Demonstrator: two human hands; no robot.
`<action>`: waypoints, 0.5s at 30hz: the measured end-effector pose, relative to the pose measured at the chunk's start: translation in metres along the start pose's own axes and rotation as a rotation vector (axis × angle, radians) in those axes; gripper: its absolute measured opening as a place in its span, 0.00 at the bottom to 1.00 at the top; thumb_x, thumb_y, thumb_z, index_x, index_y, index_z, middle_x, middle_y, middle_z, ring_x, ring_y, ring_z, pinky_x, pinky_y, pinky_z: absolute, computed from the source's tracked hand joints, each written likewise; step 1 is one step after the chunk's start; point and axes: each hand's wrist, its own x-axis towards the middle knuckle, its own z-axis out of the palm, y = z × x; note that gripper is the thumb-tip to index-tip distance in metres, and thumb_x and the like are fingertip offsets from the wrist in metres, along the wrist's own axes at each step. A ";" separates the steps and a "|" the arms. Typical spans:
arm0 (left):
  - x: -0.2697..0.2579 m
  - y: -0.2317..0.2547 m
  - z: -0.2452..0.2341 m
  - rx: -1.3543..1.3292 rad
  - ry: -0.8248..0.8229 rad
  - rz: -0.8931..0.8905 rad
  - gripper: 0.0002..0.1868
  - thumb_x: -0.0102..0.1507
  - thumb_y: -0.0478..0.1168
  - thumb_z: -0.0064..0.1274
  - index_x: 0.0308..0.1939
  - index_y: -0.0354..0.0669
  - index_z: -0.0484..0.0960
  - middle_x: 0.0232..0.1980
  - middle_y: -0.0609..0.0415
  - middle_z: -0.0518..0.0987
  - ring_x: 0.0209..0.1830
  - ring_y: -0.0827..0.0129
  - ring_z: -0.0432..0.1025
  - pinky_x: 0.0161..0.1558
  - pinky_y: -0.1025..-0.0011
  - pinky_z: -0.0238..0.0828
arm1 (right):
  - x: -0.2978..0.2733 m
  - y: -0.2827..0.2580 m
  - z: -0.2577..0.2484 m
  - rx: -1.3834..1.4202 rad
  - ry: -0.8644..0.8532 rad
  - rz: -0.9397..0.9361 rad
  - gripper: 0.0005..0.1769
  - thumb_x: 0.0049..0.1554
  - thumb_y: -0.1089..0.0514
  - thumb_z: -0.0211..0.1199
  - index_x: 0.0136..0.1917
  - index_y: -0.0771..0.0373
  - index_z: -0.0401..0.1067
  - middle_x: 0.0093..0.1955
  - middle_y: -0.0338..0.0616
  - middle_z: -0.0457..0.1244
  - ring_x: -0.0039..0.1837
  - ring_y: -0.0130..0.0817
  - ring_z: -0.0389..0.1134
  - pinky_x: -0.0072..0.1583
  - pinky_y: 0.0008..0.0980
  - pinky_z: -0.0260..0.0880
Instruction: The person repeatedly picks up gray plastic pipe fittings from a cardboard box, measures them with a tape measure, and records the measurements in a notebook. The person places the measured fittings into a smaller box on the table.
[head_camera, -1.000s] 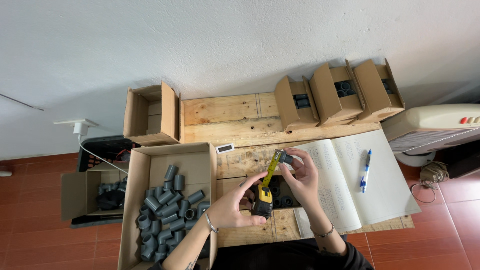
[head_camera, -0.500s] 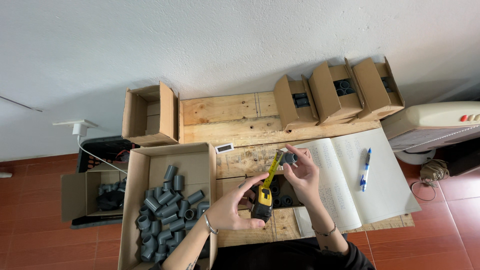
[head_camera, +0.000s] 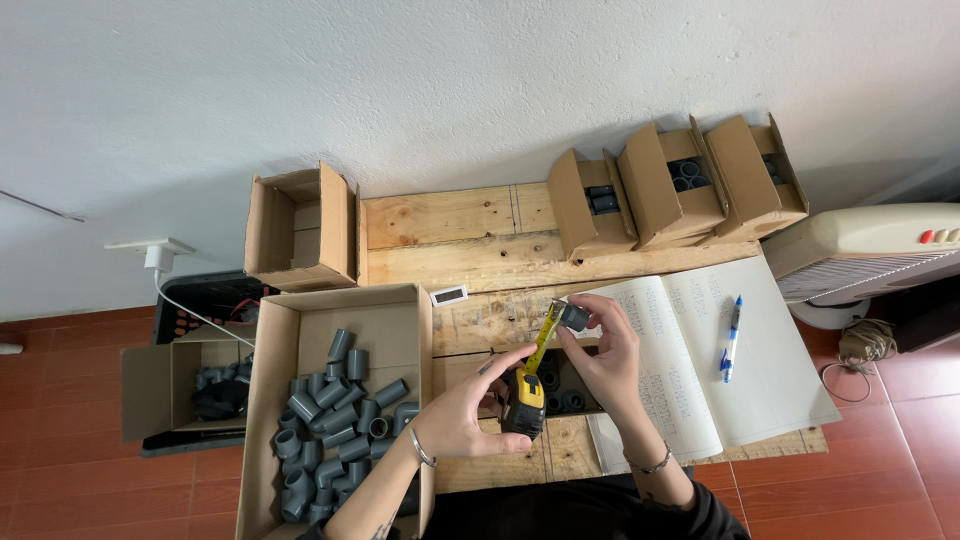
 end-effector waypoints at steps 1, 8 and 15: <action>0.000 -0.001 0.000 0.000 0.001 0.000 0.53 0.55 0.49 0.64 0.80 0.56 0.53 0.69 0.55 0.65 0.44 0.72 0.65 0.49 0.77 0.72 | 0.000 0.000 0.000 0.000 -0.001 0.000 0.20 0.53 0.67 0.69 0.59 0.59 0.74 0.56 0.41 0.68 0.53 0.29 0.64 0.53 0.24 0.63; 0.001 0.000 0.000 0.033 0.005 -0.011 0.52 0.55 0.49 0.63 0.80 0.57 0.53 0.76 0.58 0.61 0.44 0.71 0.65 0.50 0.76 0.71 | 0.000 0.001 0.000 -0.019 0.021 -0.075 0.19 0.54 0.66 0.70 0.60 0.60 0.75 0.58 0.44 0.67 0.58 0.31 0.67 0.55 0.25 0.66; 0.002 -0.002 0.000 0.032 0.000 -0.022 0.53 0.55 0.51 0.63 0.80 0.58 0.53 0.70 0.55 0.65 0.45 0.72 0.66 0.51 0.76 0.72 | 0.000 0.000 0.000 0.031 0.016 -0.053 0.19 0.54 0.67 0.70 0.59 0.63 0.75 0.58 0.47 0.66 0.61 0.35 0.69 0.61 0.27 0.71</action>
